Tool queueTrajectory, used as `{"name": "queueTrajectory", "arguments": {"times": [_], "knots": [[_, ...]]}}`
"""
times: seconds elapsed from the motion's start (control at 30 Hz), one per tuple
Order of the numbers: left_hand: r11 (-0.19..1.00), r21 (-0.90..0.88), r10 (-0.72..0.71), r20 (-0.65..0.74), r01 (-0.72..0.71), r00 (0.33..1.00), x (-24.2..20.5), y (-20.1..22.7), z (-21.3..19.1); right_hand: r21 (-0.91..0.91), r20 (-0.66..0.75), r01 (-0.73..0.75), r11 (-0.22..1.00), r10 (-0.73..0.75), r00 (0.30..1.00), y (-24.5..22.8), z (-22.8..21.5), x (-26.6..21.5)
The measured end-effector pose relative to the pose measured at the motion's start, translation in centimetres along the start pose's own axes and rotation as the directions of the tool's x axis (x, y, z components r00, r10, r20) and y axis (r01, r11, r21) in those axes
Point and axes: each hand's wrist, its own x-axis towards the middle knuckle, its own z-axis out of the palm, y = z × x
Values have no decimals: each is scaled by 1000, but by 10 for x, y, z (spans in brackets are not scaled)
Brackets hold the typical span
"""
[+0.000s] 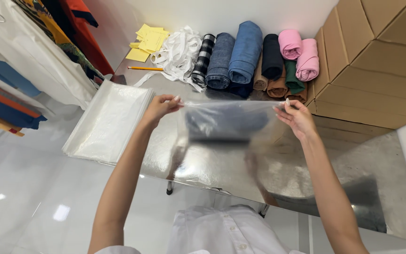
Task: The person folds rolled clothing items and places them into clear plastic bags on a metal table. They then open a cardboard box and place the packaged items inside. The process is repeated with different colored clothing items.
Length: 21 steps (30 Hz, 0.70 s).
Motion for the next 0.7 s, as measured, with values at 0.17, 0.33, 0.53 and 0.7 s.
{"name": "queueTrajectory", "arguments": {"times": [0.17, 0.33, 0.53, 0.7], "knots": [[928, 194, 341, -102, -318, 934, 12, -63, -4, 226, 16, 109, 968, -115, 993, 80, 0, 32], [814, 432, 475, -110, -389, 873, -43, -125, 7, 330, -47, 138, 934, -130, 990, 188, -23, 35], [867, 483, 182, -77, -123, 980, -109, -176, -1, -5, -9, 24, 1000, -24, 1000, 192, -43, -45], [831, 520, -274, 71, 199, 959, -113, -132, -14, -542, 49, -221, 810, 294, 955, 101, -6, -93]]}}
